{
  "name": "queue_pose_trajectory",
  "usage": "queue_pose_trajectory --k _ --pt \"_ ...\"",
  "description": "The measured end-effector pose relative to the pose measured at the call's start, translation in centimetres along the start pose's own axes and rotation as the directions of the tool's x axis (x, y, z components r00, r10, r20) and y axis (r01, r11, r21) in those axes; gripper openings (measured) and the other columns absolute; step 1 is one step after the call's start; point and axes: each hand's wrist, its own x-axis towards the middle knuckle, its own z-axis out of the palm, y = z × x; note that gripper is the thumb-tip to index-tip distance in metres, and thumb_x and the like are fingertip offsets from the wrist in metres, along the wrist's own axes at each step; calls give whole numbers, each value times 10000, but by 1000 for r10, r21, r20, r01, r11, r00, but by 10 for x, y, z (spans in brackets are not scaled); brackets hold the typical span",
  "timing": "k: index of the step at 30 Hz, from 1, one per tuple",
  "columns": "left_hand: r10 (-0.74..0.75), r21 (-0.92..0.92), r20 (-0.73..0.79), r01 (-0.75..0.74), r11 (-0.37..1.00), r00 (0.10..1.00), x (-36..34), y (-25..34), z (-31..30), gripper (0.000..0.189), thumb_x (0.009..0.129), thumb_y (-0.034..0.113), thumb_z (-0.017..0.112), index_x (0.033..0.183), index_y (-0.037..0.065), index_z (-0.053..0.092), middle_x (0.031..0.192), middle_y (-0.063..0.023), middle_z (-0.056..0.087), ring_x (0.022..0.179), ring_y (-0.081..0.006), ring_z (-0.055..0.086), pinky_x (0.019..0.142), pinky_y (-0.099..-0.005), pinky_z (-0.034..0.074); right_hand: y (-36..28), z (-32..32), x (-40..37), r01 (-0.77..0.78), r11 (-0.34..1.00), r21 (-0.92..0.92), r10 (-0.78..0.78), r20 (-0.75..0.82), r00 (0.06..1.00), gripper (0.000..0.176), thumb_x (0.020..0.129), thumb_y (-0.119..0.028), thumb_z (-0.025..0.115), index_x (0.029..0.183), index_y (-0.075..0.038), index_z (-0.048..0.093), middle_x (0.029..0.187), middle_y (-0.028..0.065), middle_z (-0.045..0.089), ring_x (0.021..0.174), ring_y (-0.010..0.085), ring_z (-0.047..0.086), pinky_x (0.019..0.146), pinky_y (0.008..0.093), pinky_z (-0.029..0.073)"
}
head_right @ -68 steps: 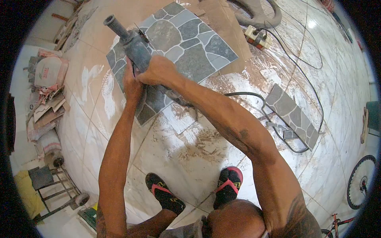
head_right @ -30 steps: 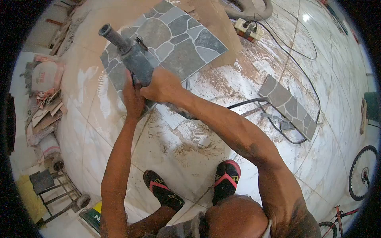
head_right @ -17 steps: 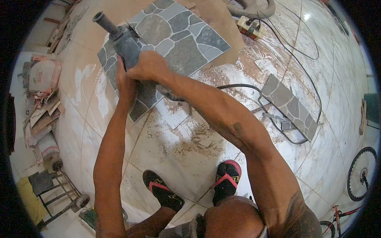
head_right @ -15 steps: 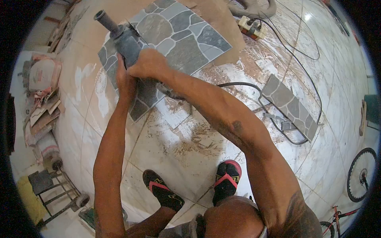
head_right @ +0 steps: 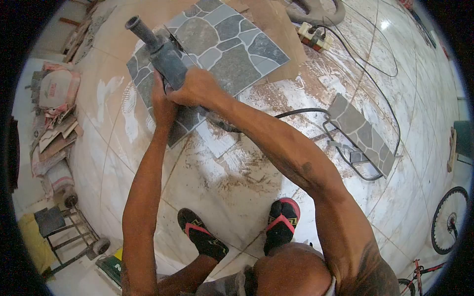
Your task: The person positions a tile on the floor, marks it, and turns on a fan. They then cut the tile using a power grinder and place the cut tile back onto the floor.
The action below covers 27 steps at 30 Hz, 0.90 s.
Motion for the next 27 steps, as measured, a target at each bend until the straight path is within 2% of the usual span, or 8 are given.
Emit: queue_pose_trajectory --k 3,6,12,15,18,21,24,27 --pt "-79 23 59 78 997 995 -7 11 -4 619 895 40 491 1467 -69 282 1311 -301 513 1174 -445 512 1001 -490 379 3 -3 -11 10 1000 -8 -10 16 1000 592 655 -485 729 824 82 689 850 293 677 847 406 689 729 435 558" --pt "-12 -12 -3 12 1000 1000 -15 21 -6 611 895 59 475 1454 -98 285 1322 -322 494 1189 -469 489 1015 -494 363 -1 -6 -24 -30 999 12 30 10 1000 537 630 -362 724 798 144 653 782 319 653 778 419 676 713 442 533" --pt "-83 -99 87 92 991 993 -29 42 -15 614 894 76 473 1435 -138 277 1343 -347 465 1222 -486 456 1044 -483 345 13 -2 -43 38 999 34 -38 -19 999 515 632 -331 722 803 148 638 770 317 645 772 420 671 711 445 530" --pt "-83 -90 94 91 992 992 -36 45 -15 600 917 88 471 1446 -121 276 1347 -335 467 1218 -475 462 1040 -485 347 18 -1 -51 -20 1000 14 19 28 999 592 650 -428 746 868 115 658 873 314 666 870 427 677 754 457 548" --pt "-20 -100 51 25 995 999 -47 42 -11 571 949 109 464 1451 -101 292 1352 -319 471 1214 -458 475 1033 -486 351 14 -6 -61 -97 994 -53 101 79 992 589 648 -392 743 921 121 640 902 318 661 885 429 675 766 462 544" --pt "-10 -132 55 17 991 998 -56 51 -15 550 967 113 461 1458 -78 303 1351 -298 481 1203 -438 489 1033 -483 351 20 -5 -72 -58 998 -10 59 32 998 601 654 -375 733 951 135 621 922 319 658 903 433 670 785 458 541" --pt "-18 -87 65 24 996 998 -65 55 -16 550 955 86 474 1458 -70 315 1305 -282 514 1170 -422 509 1021 -476 358 15 -15 -88 -74 997 27 71 81 994 615 659 -364 727 975 148 600 925 319 656 902 441 666 787 454 540" --pt "-26 -51 102 31 998 994 -73 59 -21 547 949 65 480 1457 -63 324 1239 -269 548 1120 -408 531 991 -465 382 14 -17 -97 -124 992 -28 126 95 988 598 664 -351 719 968 149 599 912 315 656 887 438 668 776 452 540"
